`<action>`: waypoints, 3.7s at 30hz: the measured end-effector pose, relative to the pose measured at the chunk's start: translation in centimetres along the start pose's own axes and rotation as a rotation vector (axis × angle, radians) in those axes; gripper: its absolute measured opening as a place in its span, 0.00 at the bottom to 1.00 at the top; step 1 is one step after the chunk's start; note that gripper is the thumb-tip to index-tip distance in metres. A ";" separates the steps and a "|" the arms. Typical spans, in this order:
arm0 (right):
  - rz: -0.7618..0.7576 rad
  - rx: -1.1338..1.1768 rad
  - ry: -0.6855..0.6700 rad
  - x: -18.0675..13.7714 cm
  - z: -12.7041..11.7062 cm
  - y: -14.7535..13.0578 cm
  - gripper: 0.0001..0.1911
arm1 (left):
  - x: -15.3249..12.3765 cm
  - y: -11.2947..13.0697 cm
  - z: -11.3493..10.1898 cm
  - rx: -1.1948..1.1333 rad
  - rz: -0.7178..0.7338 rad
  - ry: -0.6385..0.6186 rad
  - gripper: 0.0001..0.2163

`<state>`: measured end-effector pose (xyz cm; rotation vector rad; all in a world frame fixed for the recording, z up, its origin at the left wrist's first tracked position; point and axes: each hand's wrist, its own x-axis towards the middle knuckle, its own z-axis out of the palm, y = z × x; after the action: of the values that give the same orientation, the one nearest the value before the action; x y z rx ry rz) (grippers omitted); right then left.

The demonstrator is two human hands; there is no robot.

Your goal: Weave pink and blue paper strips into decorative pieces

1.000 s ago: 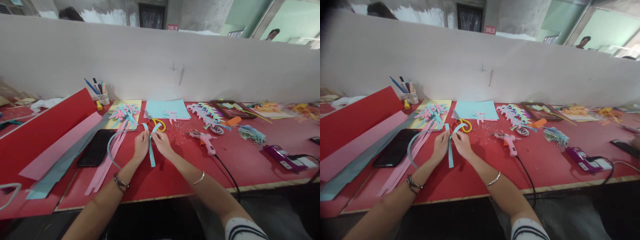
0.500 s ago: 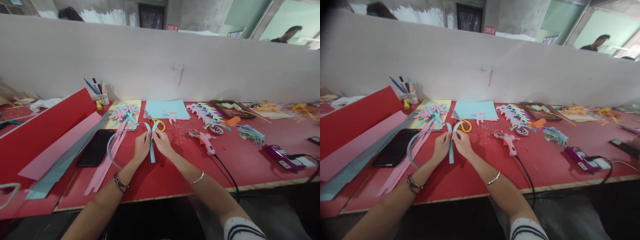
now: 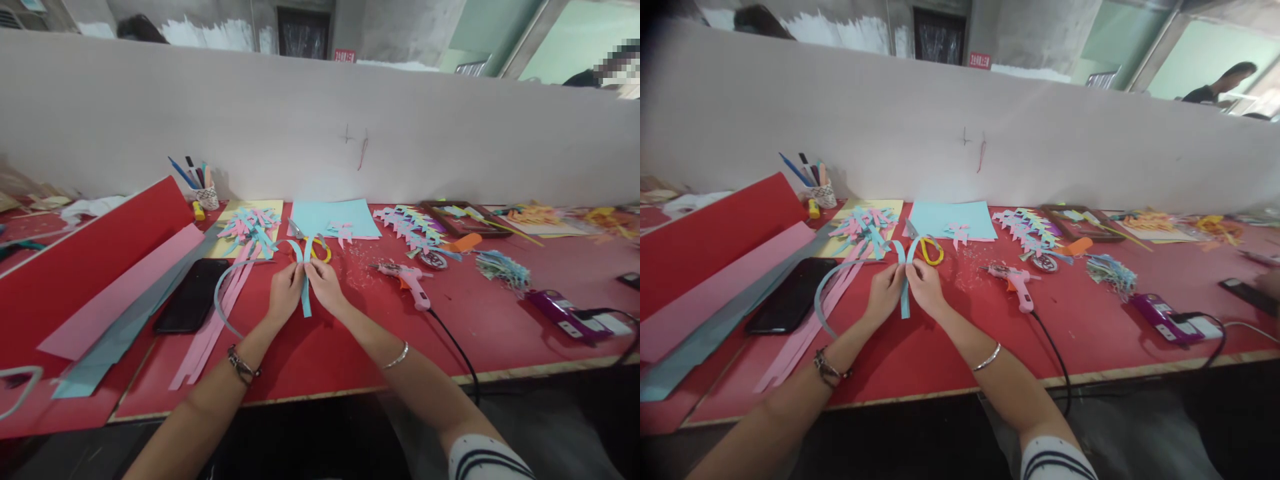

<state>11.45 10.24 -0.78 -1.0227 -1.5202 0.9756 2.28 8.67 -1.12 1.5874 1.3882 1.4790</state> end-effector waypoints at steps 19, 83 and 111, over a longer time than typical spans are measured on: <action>-0.009 -0.009 -0.030 -0.2 0.2 -0.1 0.14 | 0.0 -0.4 0.1 -0.042 -0.029 0.027 0.16; -0.008 -0.076 0.054 -0.4 0.3 0.1 0.15 | -0.3 0.0 0.3 -0.112 -0.084 0.030 0.13; -0.031 -0.163 0.085 -0.6 0.4 -0.4 0.14 | -0.3 -0.6 0.9 -0.181 -0.138 0.048 0.15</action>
<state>11.07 9.46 -0.62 -1.1373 -1.5593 0.7869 3.03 8.77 -2.02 1.3268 1.3211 1.5217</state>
